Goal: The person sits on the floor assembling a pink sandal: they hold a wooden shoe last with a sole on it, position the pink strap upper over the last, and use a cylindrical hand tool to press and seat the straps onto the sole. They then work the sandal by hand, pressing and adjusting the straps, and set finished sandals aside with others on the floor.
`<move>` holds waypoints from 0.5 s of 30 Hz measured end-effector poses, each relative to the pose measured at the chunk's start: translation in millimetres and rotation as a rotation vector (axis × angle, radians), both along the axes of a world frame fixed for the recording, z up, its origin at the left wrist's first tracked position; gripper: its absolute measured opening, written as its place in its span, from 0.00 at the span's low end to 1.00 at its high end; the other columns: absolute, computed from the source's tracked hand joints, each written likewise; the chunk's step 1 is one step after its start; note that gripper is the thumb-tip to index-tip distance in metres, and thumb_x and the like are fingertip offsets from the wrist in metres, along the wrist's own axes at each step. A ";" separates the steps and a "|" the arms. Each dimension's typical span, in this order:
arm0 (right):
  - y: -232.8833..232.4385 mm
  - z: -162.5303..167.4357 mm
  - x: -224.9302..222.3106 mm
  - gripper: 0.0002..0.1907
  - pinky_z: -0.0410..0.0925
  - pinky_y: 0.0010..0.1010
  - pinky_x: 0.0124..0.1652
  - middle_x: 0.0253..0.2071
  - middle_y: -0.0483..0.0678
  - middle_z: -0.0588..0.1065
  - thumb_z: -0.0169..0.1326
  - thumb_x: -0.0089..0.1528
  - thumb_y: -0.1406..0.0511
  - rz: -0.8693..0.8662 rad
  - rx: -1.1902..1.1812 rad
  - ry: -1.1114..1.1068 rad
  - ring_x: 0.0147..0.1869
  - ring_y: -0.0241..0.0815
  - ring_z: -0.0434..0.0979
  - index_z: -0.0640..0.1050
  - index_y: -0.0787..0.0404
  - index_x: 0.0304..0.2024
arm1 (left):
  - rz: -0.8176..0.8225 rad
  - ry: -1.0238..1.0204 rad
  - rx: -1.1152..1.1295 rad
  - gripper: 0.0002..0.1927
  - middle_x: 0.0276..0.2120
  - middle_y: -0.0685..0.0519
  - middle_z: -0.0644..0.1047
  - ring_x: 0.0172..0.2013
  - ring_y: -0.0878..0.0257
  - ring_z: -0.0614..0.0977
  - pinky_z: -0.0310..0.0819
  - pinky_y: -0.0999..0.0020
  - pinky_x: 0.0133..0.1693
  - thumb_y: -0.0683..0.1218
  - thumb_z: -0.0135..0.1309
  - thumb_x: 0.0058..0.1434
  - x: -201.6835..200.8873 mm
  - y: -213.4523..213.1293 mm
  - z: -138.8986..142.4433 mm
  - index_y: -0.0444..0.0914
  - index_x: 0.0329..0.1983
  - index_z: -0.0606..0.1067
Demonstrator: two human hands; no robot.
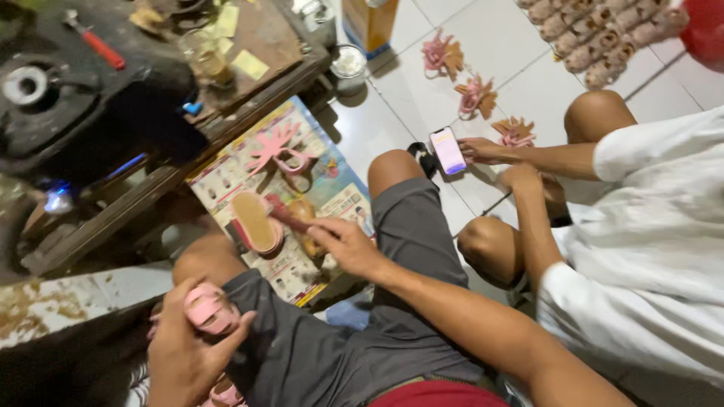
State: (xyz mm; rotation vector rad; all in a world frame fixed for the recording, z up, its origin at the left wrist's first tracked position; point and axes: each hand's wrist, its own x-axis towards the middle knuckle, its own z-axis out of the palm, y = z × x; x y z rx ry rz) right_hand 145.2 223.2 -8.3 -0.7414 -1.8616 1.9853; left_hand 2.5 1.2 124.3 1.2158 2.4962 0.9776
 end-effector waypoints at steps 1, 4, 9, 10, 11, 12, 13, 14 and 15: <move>-1.5 -0.1 -0.4 0.16 0.70 0.25 0.39 0.37 0.44 0.77 0.53 0.70 0.61 0.035 -0.021 0.014 0.39 0.30 0.75 0.80 0.66 0.53 | 0.032 -0.050 -0.005 0.46 0.48 0.45 0.77 0.47 0.56 0.81 0.75 0.63 0.50 0.49 0.73 0.41 -0.6 -0.9 -2.3 0.33 0.63 0.66; -3.7 -0.5 -0.2 0.16 0.70 0.26 0.43 0.38 0.45 0.79 0.54 0.69 0.61 0.085 0.021 0.037 0.43 0.30 0.76 0.80 0.65 0.53 | 0.102 -0.197 0.042 0.48 0.50 0.45 0.76 0.48 0.59 0.81 0.78 0.66 0.49 0.49 0.71 0.44 1.2 -3.8 -6.4 0.32 0.67 0.64; -5.4 -3.9 0.7 0.15 0.70 0.26 0.44 0.39 0.43 0.79 0.54 0.69 0.61 0.057 0.078 0.043 0.44 0.31 0.76 0.80 0.65 0.53 | 0.007 -0.317 0.226 0.46 0.51 0.48 0.78 0.50 0.61 0.83 0.79 0.64 0.53 0.47 0.70 0.47 13.4 -2.3 -6.4 0.32 0.67 0.62; -5.2 -4.6 1.2 0.15 0.70 0.26 0.43 0.37 0.43 0.78 0.54 0.69 0.61 0.043 0.041 0.027 0.42 0.31 0.75 0.80 0.65 0.53 | -0.045 -0.343 0.209 0.45 0.52 0.46 0.77 0.51 0.60 0.81 0.77 0.63 0.53 0.45 0.70 0.45 14.1 1.1 -8.5 0.32 0.66 0.63; -4.3 -5.3 1.6 0.15 0.70 0.26 0.41 0.36 0.43 0.77 0.54 0.69 0.61 0.031 0.009 0.016 0.40 0.30 0.74 0.80 0.65 0.53 | -0.097 -0.363 0.197 0.45 0.53 0.45 0.76 0.51 0.59 0.80 0.76 0.61 0.54 0.43 0.70 0.44 12.6 6.1 -12.4 0.31 0.66 0.64; -2.5 -5.8 2.2 0.15 0.70 0.25 0.41 0.36 0.42 0.77 0.54 0.69 0.61 0.012 -0.009 0.032 0.40 0.29 0.74 0.80 0.65 0.53 | -0.148 -0.383 0.184 0.45 0.53 0.43 0.76 0.52 0.57 0.79 0.74 0.60 0.55 0.41 0.70 0.42 10.8 11.1 -17.4 0.31 0.65 0.64; -0.2 -6.2 3.6 0.16 0.69 0.24 0.40 0.36 0.41 0.77 0.54 0.69 0.61 -0.010 -0.032 0.045 0.39 0.29 0.74 0.79 0.65 0.54 | -0.104 -0.516 0.166 0.45 0.52 0.43 0.76 0.51 0.57 0.80 0.75 0.60 0.53 0.41 0.70 0.42 10.2 15.8 -24.2 0.31 0.65 0.65; 2.5 -6.3 5.5 0.16 0.69 0.24 0.39 0.36 0.41 0.77 0.53 0.69 0.61 -0.037 -0.055 0.055 0.39 0.28 0.73 0.79 0.65 0.54 | -0.062 -0.652 0.146 0.45 0.51 0.43 0.76 0.50 0.57 0.80 0.76 0.60 0.51 0.41 0.70 0.42 9.7 21.8 -33.7 0.32 0.66 0.66; 5.8 -6.5 7.1 0.16 0.69 0.23 0.38 0.35 0.40 0.76 0.53 0.70 0.61 -0.045 -0.065 0.053 0.37 0.27 0.72 0.79 0.65 0.54 | -0.025 -0.787 0.126 0.45 0.50 0.43 0.77 0.48 0.57 0.80 0.78 0.60 0.50 0.41 0.70 0.42 8.8 27.1 -44.5 0.33 0.66 0.67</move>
